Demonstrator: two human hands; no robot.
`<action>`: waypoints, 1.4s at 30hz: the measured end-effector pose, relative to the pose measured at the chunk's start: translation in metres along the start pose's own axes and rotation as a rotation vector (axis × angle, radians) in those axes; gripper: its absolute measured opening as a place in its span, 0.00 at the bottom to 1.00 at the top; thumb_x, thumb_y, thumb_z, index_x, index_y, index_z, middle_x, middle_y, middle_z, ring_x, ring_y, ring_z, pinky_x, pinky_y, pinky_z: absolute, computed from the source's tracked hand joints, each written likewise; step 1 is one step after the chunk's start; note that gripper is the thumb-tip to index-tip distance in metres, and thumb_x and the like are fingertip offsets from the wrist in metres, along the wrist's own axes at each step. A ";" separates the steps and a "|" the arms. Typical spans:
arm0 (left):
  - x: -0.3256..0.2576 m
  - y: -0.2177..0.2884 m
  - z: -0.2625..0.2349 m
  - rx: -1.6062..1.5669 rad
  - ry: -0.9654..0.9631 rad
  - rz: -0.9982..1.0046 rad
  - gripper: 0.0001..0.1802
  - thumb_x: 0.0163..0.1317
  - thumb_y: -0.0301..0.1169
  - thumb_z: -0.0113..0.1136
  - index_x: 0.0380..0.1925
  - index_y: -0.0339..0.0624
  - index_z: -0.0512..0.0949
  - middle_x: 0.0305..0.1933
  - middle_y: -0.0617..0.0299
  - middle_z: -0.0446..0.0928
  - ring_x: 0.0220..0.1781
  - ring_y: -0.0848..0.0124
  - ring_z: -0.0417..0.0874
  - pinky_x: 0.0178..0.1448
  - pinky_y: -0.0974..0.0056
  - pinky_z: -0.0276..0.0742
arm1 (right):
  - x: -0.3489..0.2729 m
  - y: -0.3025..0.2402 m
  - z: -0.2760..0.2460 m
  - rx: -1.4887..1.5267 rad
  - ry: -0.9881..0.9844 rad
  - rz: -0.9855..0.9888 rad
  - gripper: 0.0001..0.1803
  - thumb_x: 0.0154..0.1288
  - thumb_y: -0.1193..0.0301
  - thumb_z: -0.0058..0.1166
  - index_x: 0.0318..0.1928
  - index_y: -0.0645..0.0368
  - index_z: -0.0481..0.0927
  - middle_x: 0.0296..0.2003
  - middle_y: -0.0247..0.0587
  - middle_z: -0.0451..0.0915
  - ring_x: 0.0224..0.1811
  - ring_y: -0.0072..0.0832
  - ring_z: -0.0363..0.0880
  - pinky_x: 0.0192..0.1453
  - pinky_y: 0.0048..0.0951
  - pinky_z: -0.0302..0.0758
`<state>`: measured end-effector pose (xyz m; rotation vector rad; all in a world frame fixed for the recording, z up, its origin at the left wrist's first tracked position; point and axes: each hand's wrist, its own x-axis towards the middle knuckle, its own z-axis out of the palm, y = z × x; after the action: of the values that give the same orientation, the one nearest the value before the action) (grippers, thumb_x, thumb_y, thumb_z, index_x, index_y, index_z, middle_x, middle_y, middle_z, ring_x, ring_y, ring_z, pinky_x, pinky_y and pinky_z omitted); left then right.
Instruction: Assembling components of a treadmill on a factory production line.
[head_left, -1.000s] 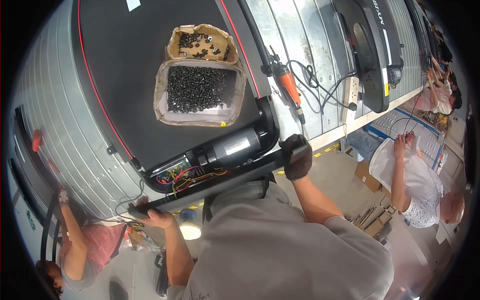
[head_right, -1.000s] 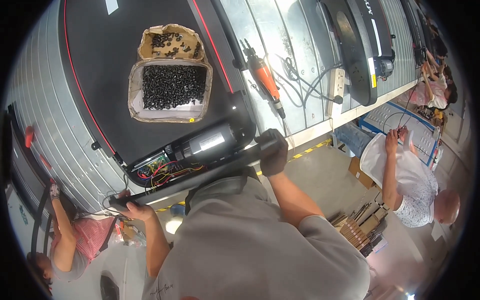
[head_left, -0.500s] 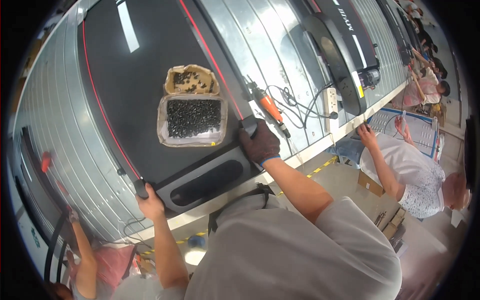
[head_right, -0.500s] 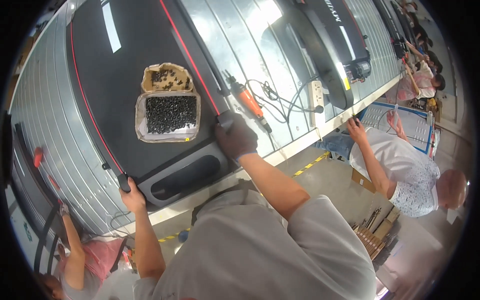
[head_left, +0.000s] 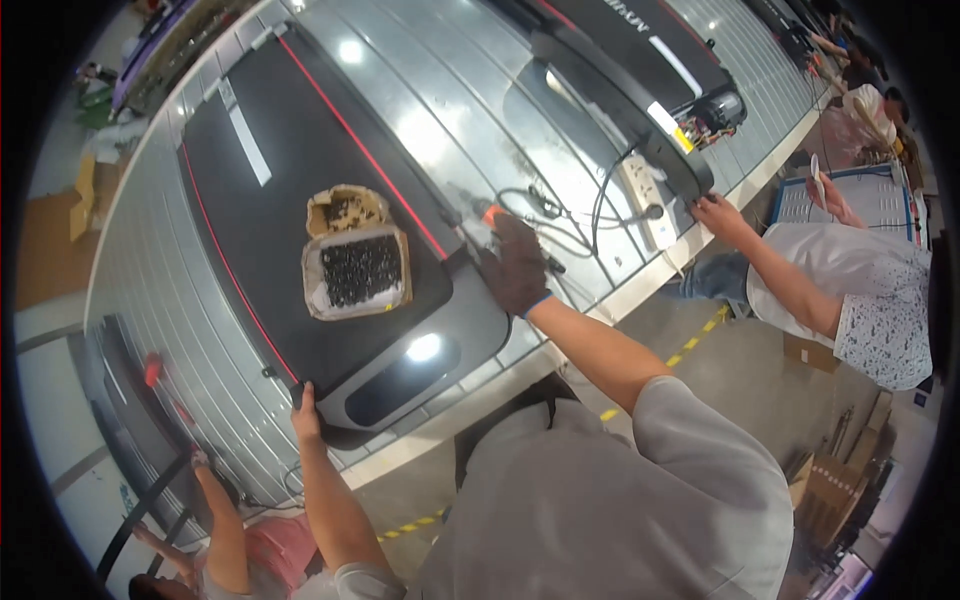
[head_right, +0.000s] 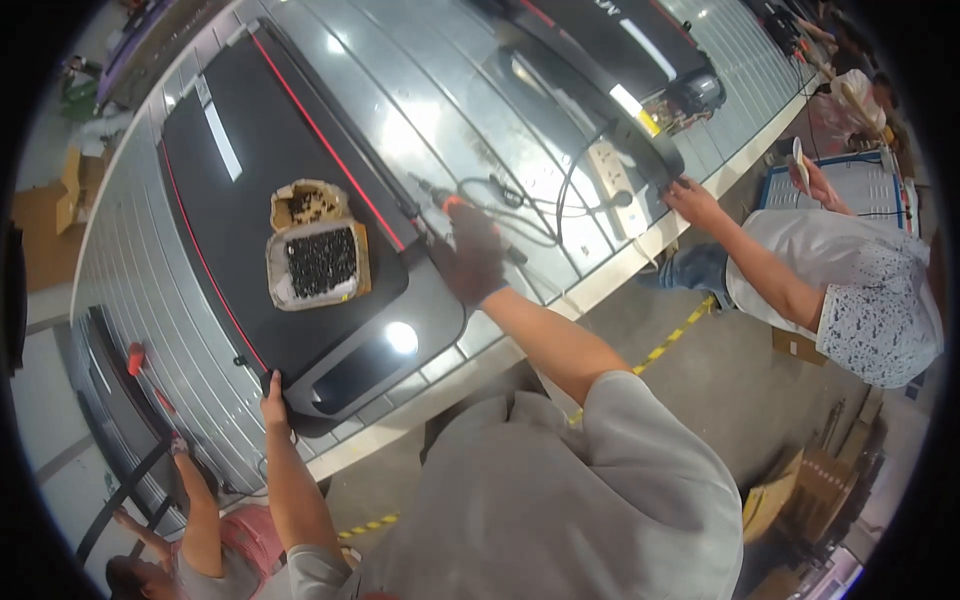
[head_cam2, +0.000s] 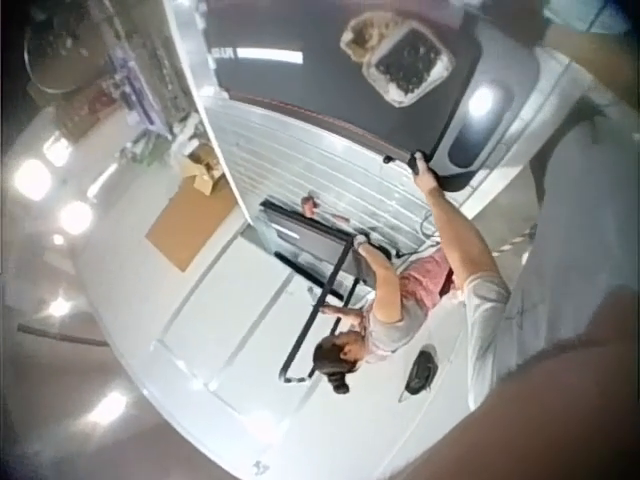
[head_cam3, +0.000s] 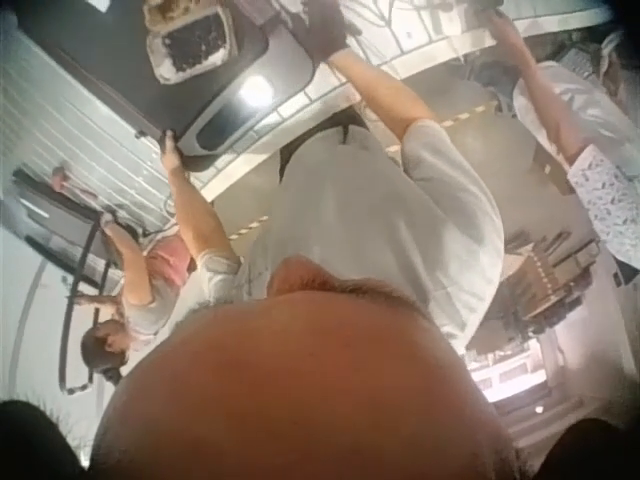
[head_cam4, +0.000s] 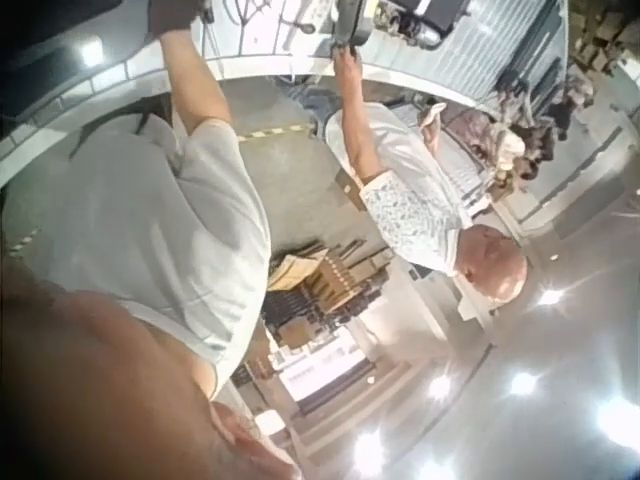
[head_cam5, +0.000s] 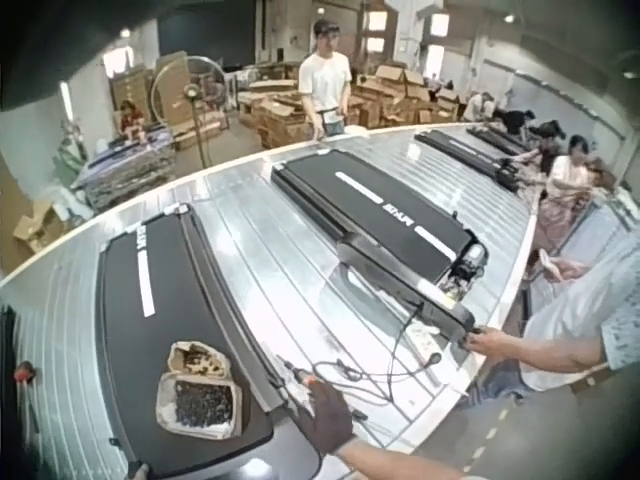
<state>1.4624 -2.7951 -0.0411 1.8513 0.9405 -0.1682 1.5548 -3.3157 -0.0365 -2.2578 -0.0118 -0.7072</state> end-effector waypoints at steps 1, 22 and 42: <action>0.004 0.000 0.005 -0.003 0.006 0.020 0.38 0.66 0.53 0.69 0.61 0.28 0.79 0.56 0.54 0.83 0.57 0.64 0.81 0.64 0.59 0.74 | 0.004 0.021 -0.008 -0.032 0.031 -0.081 0.29 0.58 0.73 0.62 0.62 0.66 0.74 0.51 0.58 0.80 0.55 0.56 0.79 0.63 0.52 0.74; -0.114 0.203 0.209 0.409 -0.199 1.175 0.11 0.66 0.30 0.67 0.47 0.44 0.86 0.44 0.52 0.84 0.48 0.51 0.84 0.56 0.51 0.79 | -0.096 0.086 -0.190 1.299 -0.380 1.147 0.29 0.47 0.78 0.62 0.54 0.61 0.73 0.46 0.58 0.85 0.43 0.43 0.89 0.42 0.43 0.88; -0.026 0.210 0.285 0.453 -0.468 1.091 0.11 0.60 0.33 0.71 0.31 0.35 0.85 0.37 0.41 0.85 0.46 0.43 0.87 0.54 0.46 0.81 | -0.275 -0.129 -0.183 0.952 -0.091 1.143 0.23 0.57 0.77 0.59 0.54 0.64 0.72 0.28 0.43 0.80 0.25 0.32 0.79 0.29 0.34 0.78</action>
<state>1.6664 -3.0844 -0.0139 2.3345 -0.5199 -0.1257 1.2052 -3.2908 0.0165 -1.0691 0.6864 0.0679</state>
